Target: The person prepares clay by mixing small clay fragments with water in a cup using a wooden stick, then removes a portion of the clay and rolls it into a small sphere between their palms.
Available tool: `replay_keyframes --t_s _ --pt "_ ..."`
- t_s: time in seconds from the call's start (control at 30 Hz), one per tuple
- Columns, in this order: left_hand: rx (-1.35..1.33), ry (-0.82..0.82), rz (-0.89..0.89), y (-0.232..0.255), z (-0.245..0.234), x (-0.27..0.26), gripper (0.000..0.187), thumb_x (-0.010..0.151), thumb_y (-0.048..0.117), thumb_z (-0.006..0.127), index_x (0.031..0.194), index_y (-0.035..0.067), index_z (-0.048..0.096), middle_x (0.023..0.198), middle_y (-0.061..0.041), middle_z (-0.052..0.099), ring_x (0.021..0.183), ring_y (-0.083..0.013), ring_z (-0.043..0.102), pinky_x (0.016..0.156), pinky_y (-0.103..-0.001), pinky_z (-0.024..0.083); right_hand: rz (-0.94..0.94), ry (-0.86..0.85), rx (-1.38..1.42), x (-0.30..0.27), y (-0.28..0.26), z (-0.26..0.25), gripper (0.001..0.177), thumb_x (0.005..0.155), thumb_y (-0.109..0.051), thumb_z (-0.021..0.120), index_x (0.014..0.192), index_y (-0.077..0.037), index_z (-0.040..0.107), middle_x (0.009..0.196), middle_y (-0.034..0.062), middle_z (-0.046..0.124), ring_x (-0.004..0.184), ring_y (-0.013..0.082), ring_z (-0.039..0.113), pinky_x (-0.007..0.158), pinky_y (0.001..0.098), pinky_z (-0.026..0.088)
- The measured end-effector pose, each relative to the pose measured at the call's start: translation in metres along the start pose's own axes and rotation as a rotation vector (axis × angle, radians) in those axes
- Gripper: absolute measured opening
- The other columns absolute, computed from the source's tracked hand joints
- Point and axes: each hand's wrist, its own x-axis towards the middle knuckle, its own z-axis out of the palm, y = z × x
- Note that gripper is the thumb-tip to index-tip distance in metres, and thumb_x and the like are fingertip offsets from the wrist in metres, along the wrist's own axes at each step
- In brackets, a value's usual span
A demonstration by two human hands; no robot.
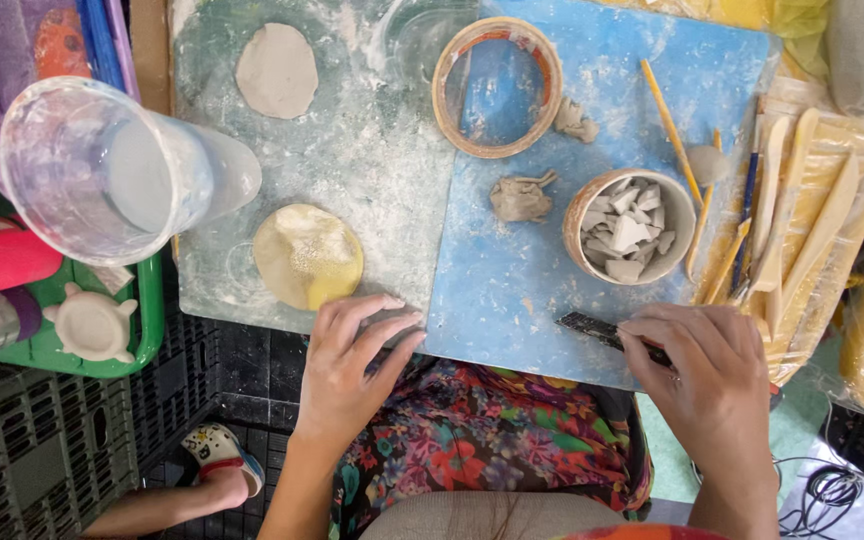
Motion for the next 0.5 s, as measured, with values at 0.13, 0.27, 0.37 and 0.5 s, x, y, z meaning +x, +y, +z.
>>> replay_keyframes --t_s 0.13,0.27,0.37,0.5 --pt "0.024 0.023 -0.017 -0.004 0.006 -0.008 0.029 0.083 0.011 0.084 0.11 0.015 0.073 0.118 -0.002 0.064 0.106 -0.0274 0.061 0.091 -0.039 0.052 -0.01 0.088 0.057 0.001 0.001 0.004 0.021 0.09 -0.005 0.085 0.105 -0.011 0.071 0.106 0.0031 0.074 0.1 0.0212 0.064 0.093 0.0343 0.046" --pt "0.075 0.055 -0.004 -0.001 0.011 -0.009 0.027 0.083 0.01 0.084 0.107 0.013 0.073 0.115 -0.002 0.065 0.103 -0.0279 0.061 0.088 -0.04 0.052 0.047 0.296 0.063 0.021 -0.014 -0.002 0.018 0.097 -0.002 0.086 0.104 -0.009 0.071 0.108 0.0045 0.071 0.101 0.0224 0.062 0.091 0.0332 0.044" --pt "0.016 0.142 0.039 0.011 0.016 0.003 0.026 0.083 0.009 0.085 0.106 0.013 0.072 0.113 -0.002 0.065 0.101 -0.0256 0.063 0.087 -0.04 0.051 0.073 0.255 0.029 0.048 -0.021 -0.004 0.019 0.093 -0.004 0.084 0.105 -0.01 0.072 0.108 0.0043 0.071 0.104 0.0235 0.061 0.095 0.0379 0.043" --pt "-0.169 0.207 0.146 0.045 0.028 0.038 0.025 0.085 0.009 0.086 0.106 0.014 0.072 0.11 -0.002 0.063 0.099 -0.0233 0.064 0.087 -0.039 0.05 0.089 0.205 0.011 0.062 -0.024 -0.011 0.023 0.096 -0.004 0.076 0.118 -0.012 0.076 0.111 0.0052 0.07 0.104 0.0239 0.059 0.093 0.0393 0.044"
